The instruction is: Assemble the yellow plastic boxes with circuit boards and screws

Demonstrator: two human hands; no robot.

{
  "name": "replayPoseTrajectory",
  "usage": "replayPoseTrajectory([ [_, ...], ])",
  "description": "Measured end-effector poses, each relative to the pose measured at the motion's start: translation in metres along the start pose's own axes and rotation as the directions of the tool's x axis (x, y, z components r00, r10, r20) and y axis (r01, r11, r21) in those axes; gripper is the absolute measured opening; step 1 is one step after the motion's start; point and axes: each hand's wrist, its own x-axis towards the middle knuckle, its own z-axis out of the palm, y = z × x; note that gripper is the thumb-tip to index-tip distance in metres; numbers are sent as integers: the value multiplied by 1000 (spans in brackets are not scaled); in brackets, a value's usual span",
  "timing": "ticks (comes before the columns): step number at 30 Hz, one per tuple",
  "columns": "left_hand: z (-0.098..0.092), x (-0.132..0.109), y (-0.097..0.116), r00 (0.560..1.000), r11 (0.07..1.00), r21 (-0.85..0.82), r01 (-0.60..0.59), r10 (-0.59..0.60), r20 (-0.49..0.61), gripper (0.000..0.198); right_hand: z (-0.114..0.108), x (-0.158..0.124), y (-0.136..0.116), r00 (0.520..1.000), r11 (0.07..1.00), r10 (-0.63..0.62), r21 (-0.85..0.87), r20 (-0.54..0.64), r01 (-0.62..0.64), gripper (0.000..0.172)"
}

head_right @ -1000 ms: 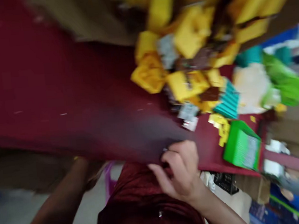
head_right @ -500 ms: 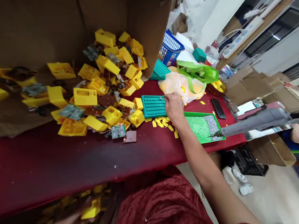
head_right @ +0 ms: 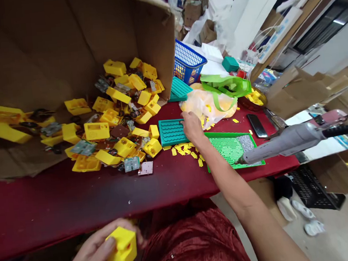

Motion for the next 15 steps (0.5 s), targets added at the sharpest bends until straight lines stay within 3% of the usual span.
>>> replayPoseTrajectory([
  [5, 32, 39, 31, 980, 977, -114, -180, 188, 61, 40, 2, 0, -5, 999, 999, -39, 5, 34, 39, 35],
  [9, 47, 71, 51, 971, 955, -180, -236, 240, 4, 41, -1, -4, -11, 997, 997, -68, 30, 26, 67, 39],
  [15, 61, 112, 81, 941, 913, -227, -338, 334, -61, 38, 1, 4, -15, 995, 993, -82, 86, 50, 78, 28],
])
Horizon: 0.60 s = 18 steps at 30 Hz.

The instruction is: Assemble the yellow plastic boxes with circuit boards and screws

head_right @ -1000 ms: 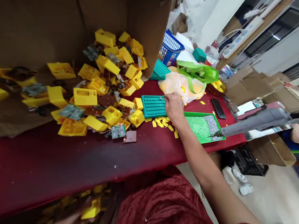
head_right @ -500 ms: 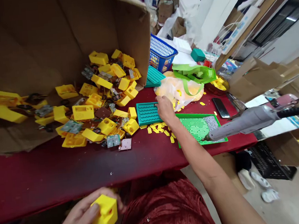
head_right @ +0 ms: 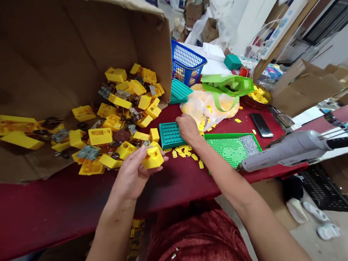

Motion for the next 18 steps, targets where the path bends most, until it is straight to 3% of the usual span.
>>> replayPoseTrajectory([
  [4, 2, 19, 2, 999, 1000, -4, -26, 25, -25, 34, -11, 8, 10, 997, 996, 53, 75, -62, -49, 28],
  [9, -3, 19, -2, 999, 996, 77, -39, 37, 35, 42, -30, 10, 31, 982, 979, 160, 142, -103, -144, 30],
  [14, -10, 8, -9, 998, 992, 123, -29, 23, 53, 46, -24, 10, 38, 987, 975, 158, 160, -21, -152, 16],
  [18, -13, 4, -13, 997, 988, 150, -30, 19, 73, 46, -17, 11, 39, 985, 964, 171, 213, -22, -163, 10],
])
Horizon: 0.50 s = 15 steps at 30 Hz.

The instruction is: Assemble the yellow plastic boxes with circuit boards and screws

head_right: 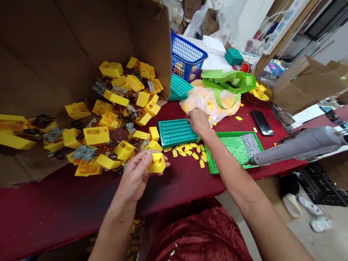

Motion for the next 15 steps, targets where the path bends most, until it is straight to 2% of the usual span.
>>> replayPoseTrajectory([
  [4, 1, 0, -2, 1000, 1000, 15, -8, 7, 28, 47, -1, 1, 4, 998, 989, 38, 143, -47, -31, 15],
  [8, 1, -1, -2, 999, 1000, 21, -7, 6, 36, 50, -6, 3, 8, 998, 956, 63, 290, -14, -56, 21],
  [11, 0, -2, -4, 999, 999, 36, 2, -3, 46, 51, -5, 4, 5, 999, 963, 47, 264, 8, -47, 20],
  [15, 0, -4, -6, 998, 999, 38, 8, -10, 60, 47, 2, 5, -4, 1000, 992, -27, 121, 9, 26, 10],
])
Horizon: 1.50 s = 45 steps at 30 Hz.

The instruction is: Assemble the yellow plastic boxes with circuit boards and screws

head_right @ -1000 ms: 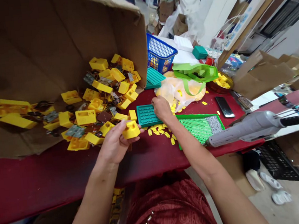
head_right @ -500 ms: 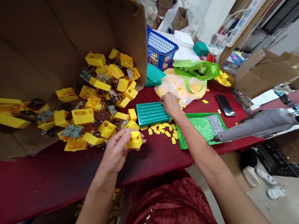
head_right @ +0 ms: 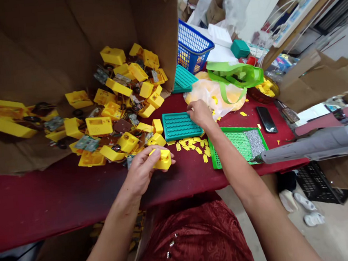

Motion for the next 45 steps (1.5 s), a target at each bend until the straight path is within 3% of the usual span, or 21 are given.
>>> replayPoseTrajectory([
  [4, 0, -1, 0, 1000, 1000, 1, 1, -1, -3, 46, 1, -1, -6, 998, 995, -52, -88, 29, 54, 9],
  [7, 0, -1, 0, 1000, 1000, -5, 9, -9, 3, 46, -12, -2, -6, 998, 994, -65, -89, 18, 67, 6],
  [12, 1, -2, 0, 1000, 999, -31, 20, -20, 1, 48, -41, -6, 2, 986, 999, 44, -3, -159, -45, 5],
  [16, 3, -2, -1, 997, 996, -58, 73, -74, -19, 53, -41, 6, 14, 892, 971, 240, 112, -384, -213, 15],
  [20, 3, -2, -1, 992, 986, -119, 115, -121, -42, 49, -28, 38, 14, 828, 928, 367, 220, -423, -299, 15],
  [23, 1, -5, 0, 986, 952, -264, 156, -166, -15, 40, -25, 52, 5, 835, 905, 404, 299, -375, -303, 12],
  [25, -1, -11, 1, 978, 918, -344, 197, -207, 7, 33, -26, 42, -3, 854, 889, 405, 359, -327, -284, 7],
  [29, 2, -25, 0, 966, 887, -400, 233, -260, -12, 28, -30, -22, -21, 922, 831, 349, 509, -168, -222, 25],
  [31, 6, -31, -1, 961, 887, -398, 232, -272, -46, 26, -29, -63, -30, 974, 678, 226, 716, 17, -170, 22],
  [32, 8, -33, -2, 959, 890, -393, 232, -276, -59, 25, -28, -83, -35, 977, 622, 192, 759, 88, -191, 23],
  [34, 12, -37, -5, 959, 899, -376, 226, -274, -77, 22, -23, -114, -44, 960, 564, 184, 777, 213, -281, 26],
  [37, 18, -41, -11, 962, 926, -319, 200, -247, -116, 24, -14, -141, -52, 927, 567, 159, 738, 338, -366, 26],
  [45, 35, -42, -29, 964, 957, -260, 128, -182, -194, 36, -11, -155, -35, 876, 452, 55, 770, 479, -450, 30],
])
